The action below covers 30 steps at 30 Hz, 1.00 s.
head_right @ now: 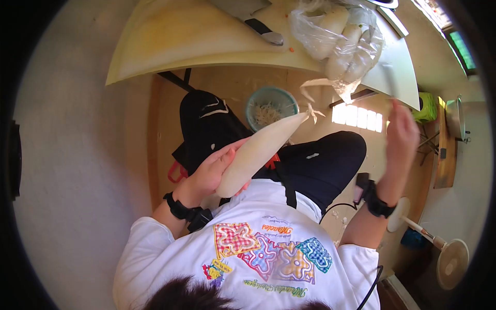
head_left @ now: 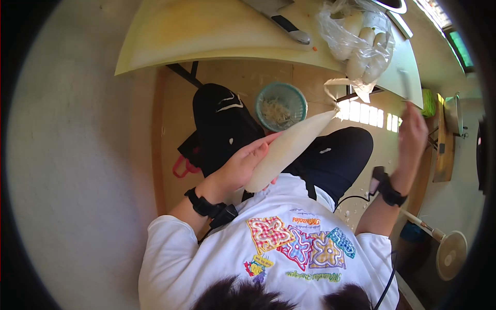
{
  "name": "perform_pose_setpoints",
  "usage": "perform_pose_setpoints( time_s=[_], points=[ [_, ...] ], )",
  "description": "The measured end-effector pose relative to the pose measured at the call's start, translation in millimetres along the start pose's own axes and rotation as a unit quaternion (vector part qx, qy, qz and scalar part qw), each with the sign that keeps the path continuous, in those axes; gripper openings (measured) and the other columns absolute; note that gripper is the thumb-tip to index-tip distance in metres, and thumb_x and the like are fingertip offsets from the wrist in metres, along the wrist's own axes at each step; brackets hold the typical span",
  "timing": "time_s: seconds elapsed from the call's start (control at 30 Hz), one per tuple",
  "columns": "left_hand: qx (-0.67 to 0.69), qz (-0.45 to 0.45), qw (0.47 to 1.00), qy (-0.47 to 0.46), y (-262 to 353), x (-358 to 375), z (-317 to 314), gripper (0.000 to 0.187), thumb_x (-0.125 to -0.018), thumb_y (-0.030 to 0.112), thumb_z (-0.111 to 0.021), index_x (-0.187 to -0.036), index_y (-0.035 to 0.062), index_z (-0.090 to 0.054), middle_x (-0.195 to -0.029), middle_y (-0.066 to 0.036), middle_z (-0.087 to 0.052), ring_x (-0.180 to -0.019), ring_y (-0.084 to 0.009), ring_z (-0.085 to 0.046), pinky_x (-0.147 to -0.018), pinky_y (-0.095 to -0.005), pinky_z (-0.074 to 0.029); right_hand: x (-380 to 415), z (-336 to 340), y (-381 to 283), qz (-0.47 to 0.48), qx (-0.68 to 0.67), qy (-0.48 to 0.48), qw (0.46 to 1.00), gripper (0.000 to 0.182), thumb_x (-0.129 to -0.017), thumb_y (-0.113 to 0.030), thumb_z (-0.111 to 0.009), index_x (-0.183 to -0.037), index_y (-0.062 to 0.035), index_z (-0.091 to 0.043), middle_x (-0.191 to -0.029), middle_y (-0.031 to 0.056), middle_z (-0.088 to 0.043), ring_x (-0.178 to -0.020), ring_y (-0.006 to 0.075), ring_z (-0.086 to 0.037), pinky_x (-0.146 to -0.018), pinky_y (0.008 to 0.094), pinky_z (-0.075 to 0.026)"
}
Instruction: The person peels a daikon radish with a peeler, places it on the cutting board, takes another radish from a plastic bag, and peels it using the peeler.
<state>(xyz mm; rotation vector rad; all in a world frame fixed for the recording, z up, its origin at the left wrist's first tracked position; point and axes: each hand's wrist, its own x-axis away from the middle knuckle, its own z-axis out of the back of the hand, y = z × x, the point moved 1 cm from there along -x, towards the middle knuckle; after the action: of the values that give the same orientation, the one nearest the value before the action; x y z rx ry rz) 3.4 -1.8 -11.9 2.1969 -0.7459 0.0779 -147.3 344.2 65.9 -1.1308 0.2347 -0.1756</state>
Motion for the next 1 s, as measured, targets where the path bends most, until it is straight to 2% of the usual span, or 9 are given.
perform_pose_setpoints(
  time_s=[0.13, 0.3, 0.4, 0.47, 0.53, 0.6, 0.8, 0.93, 1.0],
  points=[
    [-0.006, 0.003, 0.999, 0.046, 6, -3, 6, 0.060, -0.105, 0.045, -0.035, -0.154, 0.0109, -0.027, -0.101, -0.008, -0.063, -0.071, -0.0146, -0.062, -0.055, -0.0278, -0.053, -33, 97, -13, -0.053, -0.079, 0.173, 0.980, 0.037, -0.098, -0.048, -0.057, -0.084, -0.0137, -0.058, -0.056, -0.0082, -0.042, -0.040, 0.0009, -0.028, -0.037, 0.0205, -0.017],
    [0.011, 0.003, 0.999, 0.049, 8, -5, 12, 0.055, -0.107, 0.036, -0.033, -0.155, 0.0110, -0.026, -0.106, -0.009, -0.063, -0.073, -0.0152, -0.063, -0.055, -0.0283, -0.053, 9, 27, -54, -0.003, -0.036, 0.171, 0.985, 0.036, -0.099, -0.043, -0.057, -0.081, -0.0127, -0.057, -0.058, -0.0072, -0.044, -0.045, 0.0012, -0.032, -0.041, 0.0201, -0.020],
    [0.038, -0.003, 0.998, 0.047, 6, -10, 18, 0.052, -0.107, 0.031, -0.031, -0.155, 0.0113, -0.025, -0.109, -0.010, -0.063, -0.075, -0.0158, -0.063, -0.056, -0.0285, -0.054, 58, -34, -25, -0.002, -0.121, -0.221, 0.968, 0.025, -0.101, -0.026, -0.058, -0.089, -0.0052, -0.063, -0.063, -0.0051, -0.049, -0.052, 0.0034, -0.041, -0.046, 0.0225, -0.031],
    [0.060, -0.008, 0.997, 0.042, 3, -12, 14, 0.052, -0.107, 0.030, -0.031, -0.155, 0.0115, -0.024, -0.110, -0.010, -0.063, -0.076, -0.0163, -0.064, -0.058, -0.0286, -0.054, 98, -84, -46, 0.159, 0.103, -0.425, 0.885, 0.024, -0.090, -0.026, -0.070, -0.089, -0.0028, -0.066, -0.064, 0.0089, -0.059, -0.053, 0.0211, -0.057, -0.052, 0.0340, -0.044],
    [0.117, -0.004, 0.987, 0.111, 1, -12, 9, 0.052, -0.107, 0.029, -0.030, -0.156, 0.0126, -0.024, -0.113, -0.011, -0.063, -0.078, -0.0175, -0.064, -0.061, -0.0284, -0.055, 133, -117, -44, 0.230, 0.078, -0.512, 0.824, 0.029, -0.087, -0.033, -0.072, -0.085, -0.0055, -0.066, -0.065, 0.0122, -0.062, -0.059, 0.0324, -0.062, -0.053, 0.0383, -0.048],
    [0.106, -0.017, 0.990, 0.086, 0, -9, 13, 0.052, -0.107, 0.030, -0.030, -0.156, 0.0130, -0.024, -0.115, -0.011, -0.063, -0.078, -0.0179, -0.065, -0.063, -0.0283, -0.055, 152, -130, -38, 0.242, 0.059, -0.553, 0.795, 0.032, -0.088, -0.039, -0.069, -0.085, -0.0069, -0.067, -0.064, 0.0110, -0.062, -0.057, 0.0305, -0.062, -0.052, 0.0385, -0.048],
    [0.084, -0.024, 0.992, 0.090, 4, -2, 11, 0.051, -0.107, 0.029, -0.029, -0.156, 0.0138, -0.025, -0.114, -0.010, -0.063, -0.078, -0.0174, -0.065, -0.062, -0.0287, -0.056, 147, -123, -34, 0.247, 0.065, -0.561, 0.787, 0.033, -0.088, -0.037, -0.071, -0.082, -0.0048, -0.067, -0.064, 0.0107, -0.062, -0.057, 0.0309, -0.062, -0.051, 0.0381, -0.047],
    [0.036, -0.013, 0.997, 0.069, 2, 0, 14, 0.051, -0.108, 0.030, -0.029, -0.156, 0.0146, -0.025, -0.109, -0.009, -0.064, -0.074, -0.0153, -0.063, -0.055, -0.0282, -0.055, 72, -108, -17, 0.117, 0.216, -0.249, 0.937, 0.032, -0.095, -0.029, -0.065, -0.082, 0.0011, -0.063, -0.058, 0.0103, -0.054, -0.050, 0.0247, -0.049, -0.048, 0.0349, -0.039],
    [0.033, -0.017, 0.997, 0.066, 0, -1, 10, 0.051, -0.108, 0.032, -0.028, -0.156, 0.0154, -0.025, -0.108, -0.009, -0.063, -0.072, -0.0142, -0.062, -0.052, -0.0275, -0.054, 6, -70, 22, 0.079, 0.076, -0.120, 0.987, 0.033, -0.099, -0.030, -0.061, -0.082, -0.0016, -0.064, -0.055, 0.0012, -0.048, -0.050, 0.0121, -0.039, -0.047, 0.0290, -0.032]
  ],
)
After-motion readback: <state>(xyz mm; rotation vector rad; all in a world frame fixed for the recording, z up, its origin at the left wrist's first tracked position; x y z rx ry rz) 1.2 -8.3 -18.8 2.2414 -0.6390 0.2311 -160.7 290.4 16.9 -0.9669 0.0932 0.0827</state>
